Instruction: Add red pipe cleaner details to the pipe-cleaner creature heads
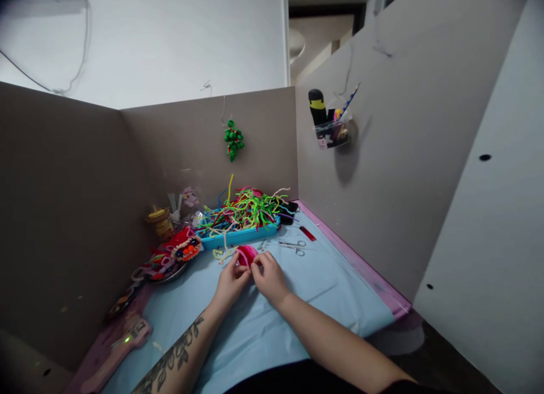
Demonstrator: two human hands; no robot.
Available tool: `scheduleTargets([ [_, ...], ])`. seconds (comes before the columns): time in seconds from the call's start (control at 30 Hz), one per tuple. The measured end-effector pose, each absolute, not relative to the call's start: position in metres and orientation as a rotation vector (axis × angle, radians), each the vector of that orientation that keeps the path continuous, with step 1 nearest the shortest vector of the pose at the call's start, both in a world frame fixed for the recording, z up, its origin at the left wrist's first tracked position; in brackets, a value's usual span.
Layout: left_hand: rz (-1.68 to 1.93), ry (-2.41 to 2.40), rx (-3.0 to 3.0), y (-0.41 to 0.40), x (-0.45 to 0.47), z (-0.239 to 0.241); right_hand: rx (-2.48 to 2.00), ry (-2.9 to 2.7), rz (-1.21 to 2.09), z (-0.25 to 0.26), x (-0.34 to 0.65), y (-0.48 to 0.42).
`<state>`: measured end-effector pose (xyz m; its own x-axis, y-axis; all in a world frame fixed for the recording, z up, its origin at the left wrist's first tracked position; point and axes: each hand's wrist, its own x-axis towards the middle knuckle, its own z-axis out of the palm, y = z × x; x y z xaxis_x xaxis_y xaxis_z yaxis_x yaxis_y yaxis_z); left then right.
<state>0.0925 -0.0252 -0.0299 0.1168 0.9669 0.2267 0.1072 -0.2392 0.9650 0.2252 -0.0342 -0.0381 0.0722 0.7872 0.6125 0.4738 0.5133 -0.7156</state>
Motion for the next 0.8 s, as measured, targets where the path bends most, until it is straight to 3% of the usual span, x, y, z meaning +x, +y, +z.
scheduleTargets([
  [0.6,1.314,1.037,1.361,-0.036,0.098,-0.02,-1.19,-1.675,0.259,-0.031,0.223,-0.041],
  [0.8,1.326,1.056,1.374,-0.036,0.097,-0.018,-1.151,-1.582,0.376,-0.035,0.22,-0.038],
])
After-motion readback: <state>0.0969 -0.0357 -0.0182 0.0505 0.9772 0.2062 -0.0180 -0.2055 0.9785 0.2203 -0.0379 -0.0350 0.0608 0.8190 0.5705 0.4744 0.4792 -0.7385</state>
